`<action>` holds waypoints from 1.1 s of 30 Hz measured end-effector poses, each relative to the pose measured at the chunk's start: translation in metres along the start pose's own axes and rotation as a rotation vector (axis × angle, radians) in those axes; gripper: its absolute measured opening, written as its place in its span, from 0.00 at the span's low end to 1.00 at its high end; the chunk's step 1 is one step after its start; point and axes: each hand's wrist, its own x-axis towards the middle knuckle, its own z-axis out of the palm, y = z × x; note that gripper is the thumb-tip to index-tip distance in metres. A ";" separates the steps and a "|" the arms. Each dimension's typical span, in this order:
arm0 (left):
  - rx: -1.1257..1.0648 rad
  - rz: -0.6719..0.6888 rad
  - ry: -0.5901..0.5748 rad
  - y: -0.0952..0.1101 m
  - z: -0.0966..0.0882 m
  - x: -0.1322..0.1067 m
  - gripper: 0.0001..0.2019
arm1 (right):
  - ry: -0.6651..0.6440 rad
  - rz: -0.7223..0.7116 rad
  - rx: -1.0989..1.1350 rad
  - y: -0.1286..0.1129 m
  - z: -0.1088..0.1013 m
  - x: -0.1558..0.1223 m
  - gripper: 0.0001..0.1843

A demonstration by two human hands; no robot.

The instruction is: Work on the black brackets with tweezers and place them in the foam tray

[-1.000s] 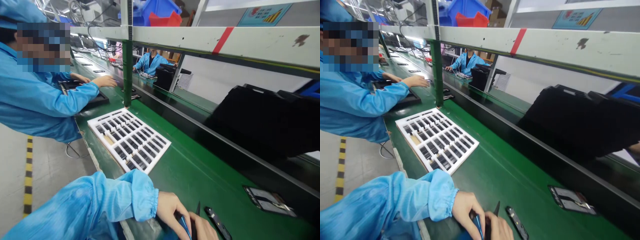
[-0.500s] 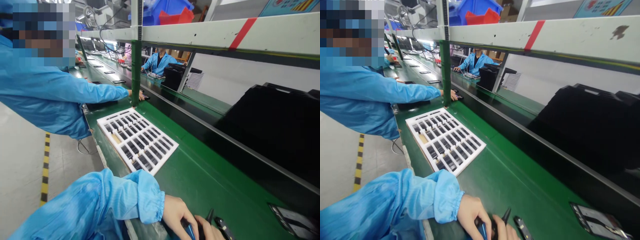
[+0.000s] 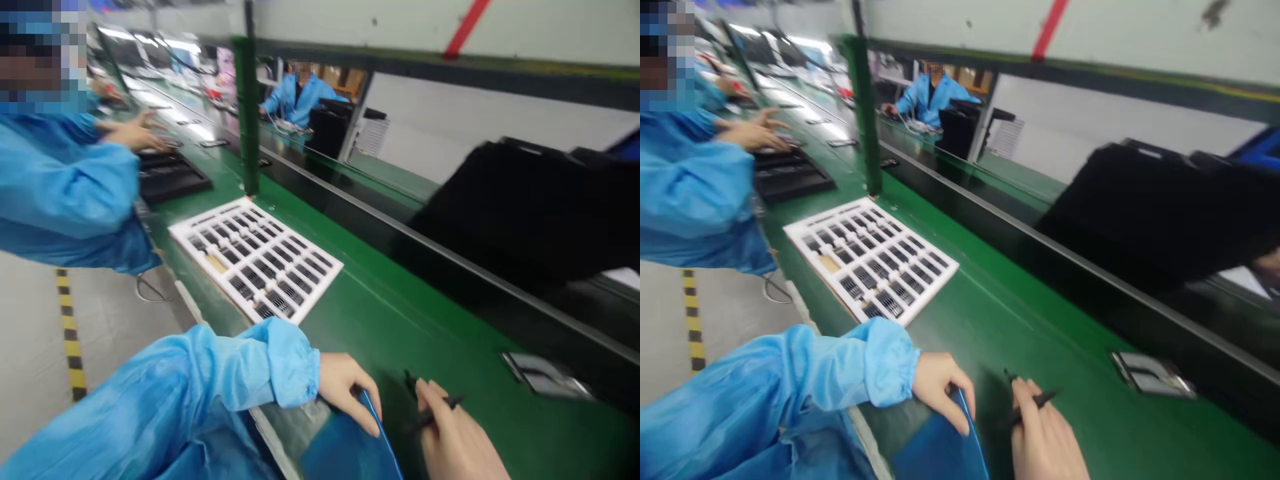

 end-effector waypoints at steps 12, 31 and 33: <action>0.532 -0.070 0.141 -0.005 0.007 -0.002 0.23 | -0.084 0.119 -0.134 -0.006 -0.008 -0.006 0.16; 0.205 0.004 0.435 0.004 -0.002 0.014 0.20 | -0.404 0.225 0.278 0.019 0.004 0.005 0.17; 0.050 -0.064 0.400 0.008 -0.005 0.018 0.25 | -0.389 0.235 0.266 0.021 0.001 0.012 0.19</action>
